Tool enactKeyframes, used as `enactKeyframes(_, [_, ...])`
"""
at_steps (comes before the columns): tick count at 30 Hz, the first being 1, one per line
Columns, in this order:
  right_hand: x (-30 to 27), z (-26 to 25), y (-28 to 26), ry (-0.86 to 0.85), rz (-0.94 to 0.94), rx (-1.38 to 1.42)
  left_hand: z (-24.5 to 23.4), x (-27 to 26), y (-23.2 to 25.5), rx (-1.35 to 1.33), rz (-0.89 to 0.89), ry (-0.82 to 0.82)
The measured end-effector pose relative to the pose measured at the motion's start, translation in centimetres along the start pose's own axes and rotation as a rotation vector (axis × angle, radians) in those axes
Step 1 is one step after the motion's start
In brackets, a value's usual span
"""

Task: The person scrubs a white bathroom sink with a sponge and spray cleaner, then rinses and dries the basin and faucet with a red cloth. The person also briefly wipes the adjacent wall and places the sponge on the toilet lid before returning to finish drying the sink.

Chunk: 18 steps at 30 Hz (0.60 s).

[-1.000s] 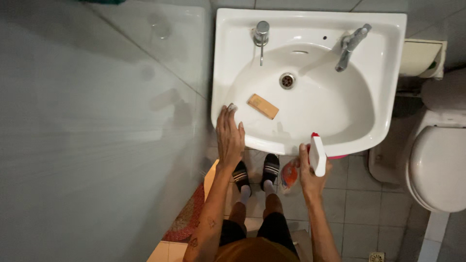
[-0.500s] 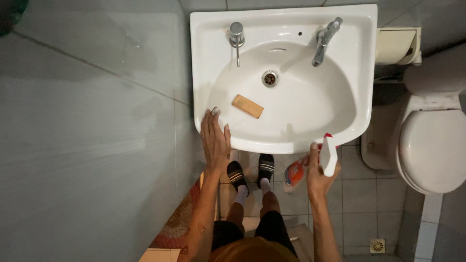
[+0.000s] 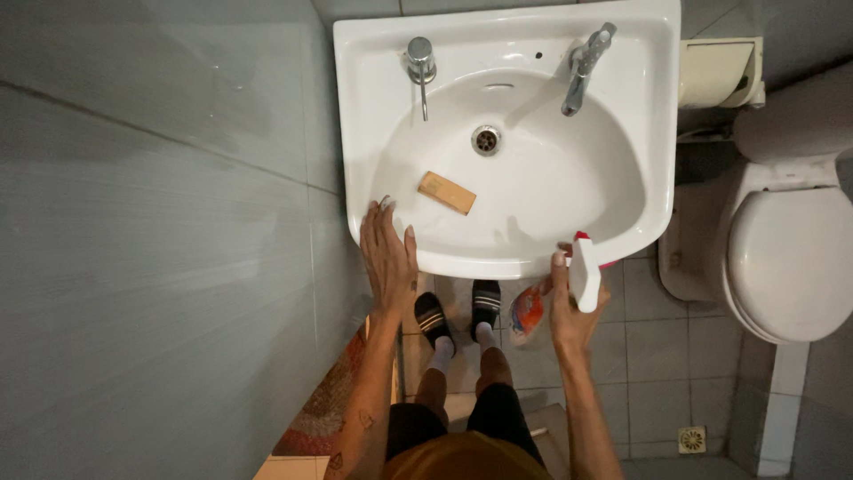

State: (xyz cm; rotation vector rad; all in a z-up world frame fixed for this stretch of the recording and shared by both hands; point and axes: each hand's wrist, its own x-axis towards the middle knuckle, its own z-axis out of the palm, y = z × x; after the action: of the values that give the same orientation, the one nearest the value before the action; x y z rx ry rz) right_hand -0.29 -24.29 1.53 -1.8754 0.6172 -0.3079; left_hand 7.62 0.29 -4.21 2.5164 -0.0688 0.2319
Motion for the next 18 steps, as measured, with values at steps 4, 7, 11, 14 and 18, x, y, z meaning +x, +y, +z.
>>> enactKeyframes(4, [0.0,1.0,0.5,-0.046,0.076,0.007,0.0,-0.1,0.3,-0.006,-0.008,-0.014])
enactKeyframes(7, [-0.1,1.2,0.7,-0.032,0.001,-0.136,0.7,0.8,1.1,-0.017,-0.015,-0.016])
enactKeyframes(11, [-0.6,0.7,-0.1,-0.011,-0.075,-0.066,3.3,1.9,3.8,-0.113,0.077,-0.008])
enactKeyframes(14, [-0.7,-0.1,0.0,0.006,-0.001,-0.131,5.0,2.5,7.1,-0.28,0.044,-0.111])
enactKeyframes(18, [0.0,-1.1,1.1,0.072,-0.242,-0.153,6.1,2.2,10.1,-0.404,0.052,-0.174])
